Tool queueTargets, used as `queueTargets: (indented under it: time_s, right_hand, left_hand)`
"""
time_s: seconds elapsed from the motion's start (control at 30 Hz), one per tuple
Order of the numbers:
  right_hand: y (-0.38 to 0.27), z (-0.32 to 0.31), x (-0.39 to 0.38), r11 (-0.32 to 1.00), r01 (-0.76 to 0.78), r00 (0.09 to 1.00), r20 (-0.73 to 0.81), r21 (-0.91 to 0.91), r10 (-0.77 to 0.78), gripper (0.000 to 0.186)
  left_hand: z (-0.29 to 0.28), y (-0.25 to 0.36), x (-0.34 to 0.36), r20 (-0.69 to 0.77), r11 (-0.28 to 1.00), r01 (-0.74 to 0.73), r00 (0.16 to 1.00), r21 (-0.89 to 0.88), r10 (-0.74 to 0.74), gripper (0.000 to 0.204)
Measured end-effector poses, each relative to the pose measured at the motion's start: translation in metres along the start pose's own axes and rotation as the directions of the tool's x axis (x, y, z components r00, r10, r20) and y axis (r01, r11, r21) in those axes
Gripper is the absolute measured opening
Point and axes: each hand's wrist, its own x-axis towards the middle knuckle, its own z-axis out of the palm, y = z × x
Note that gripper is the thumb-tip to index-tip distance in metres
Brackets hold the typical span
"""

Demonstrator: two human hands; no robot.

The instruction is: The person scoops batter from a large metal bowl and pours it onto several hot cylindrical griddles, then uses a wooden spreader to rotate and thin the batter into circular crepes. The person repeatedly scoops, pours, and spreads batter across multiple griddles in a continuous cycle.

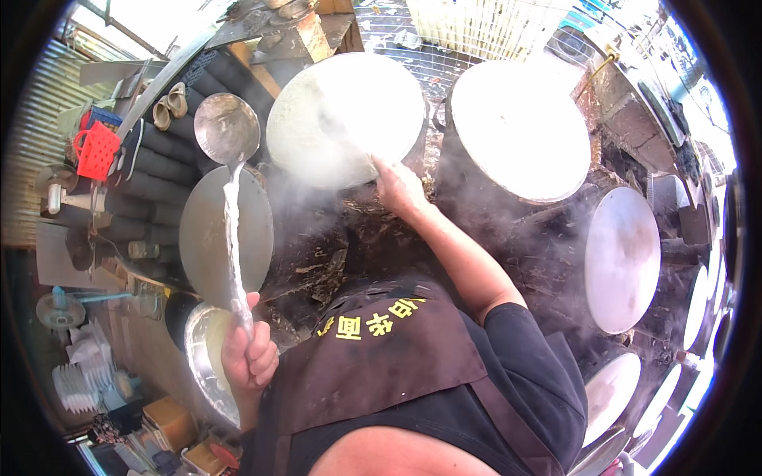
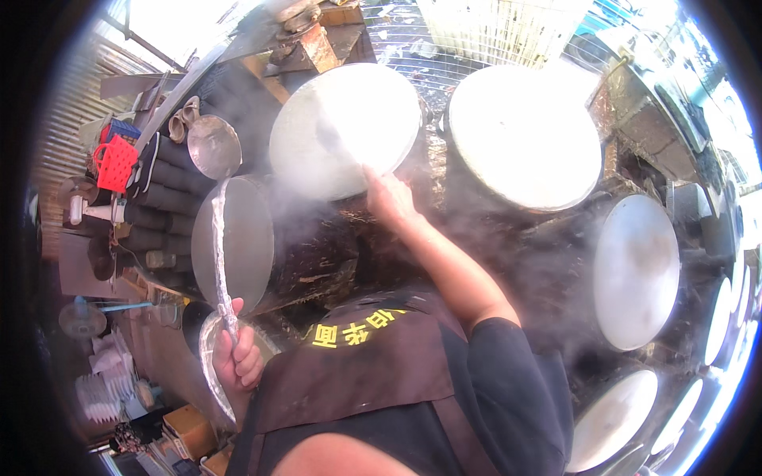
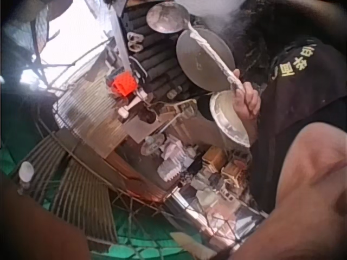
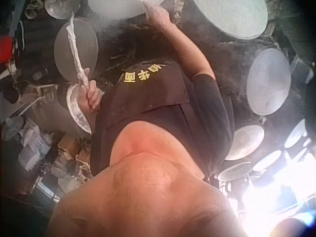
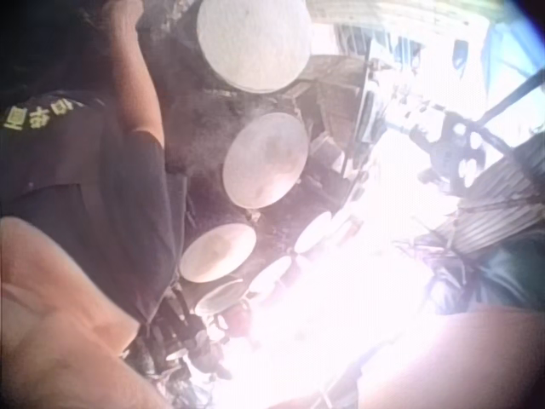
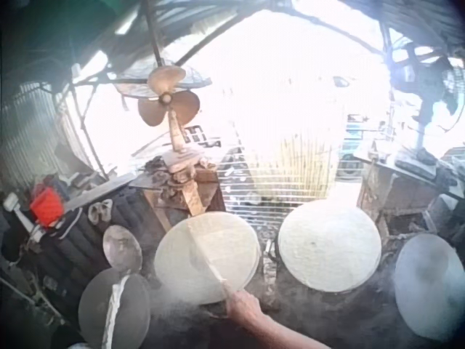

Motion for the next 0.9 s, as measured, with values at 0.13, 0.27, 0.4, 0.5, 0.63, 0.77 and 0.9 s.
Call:
queueTargets:
  time_s: [0.13,0.27,0.4,0.5,0.63,0.77,0.9]
  right_hand:
    - [0.026,-0.046,0.020,0.986,-0.163,0.986,0.013,-0.039,0.164,0.050]
    - [0.038,-0.047,0.044,0.989,-0.126,0.991,0.038,-0.081,0.130,0.046]
    - [0.005,-0.037,0.043,0.995,0.064,0.987,0.153,-0.080,-0.051,0.045]
    - [0.011,-0.049,0.050,0.995,0.067,0.984,0.162,0.079,-0.079,0.045]
    - [0.035,-0.049,0.075,0.979,0.159,0.987,0.025,-0.126,-0.157,0.045]
    - [0.033,-0.086,0.047,0.964,0.237,0.946,0.256,-0.119,-0.201,0.049]
    - [0.067,-0.124,-0.017,0.958,0.282,0.939,0.224,-0.057,-0.263,0.051]
  left_hand:
    - [-0.003,0.002,-0.004,-0.002,0.999,0.001,1.000,0.032,-0.001,0.055]
    - [-0.002,0.006,-0.004,-0.041,0.997,0.031,0.999,0.071,-0.028,0.055]
    - [-0.007,0.009,-0.007,-0.038,0.997,0.056,0.998,0.050,-0.054,0.055]
    - [-0.007,0.010,-0.008,-0.076,0.992,0.063,0.996,0.107,-0.055,0.054]
    - [-0.005,0.010,-0.002,-0.099,0.994,0.060,0.994,0.087,-0.052,0.054]
    - [-0.014,0.009,0.011,-0.090,0.998,0.062,0.994,0.030,-0.059,0.053]
    - [-0.031,0.010,0.038,-0.089,0.997,0.078,0.993,0.018,-0.076,0.047]
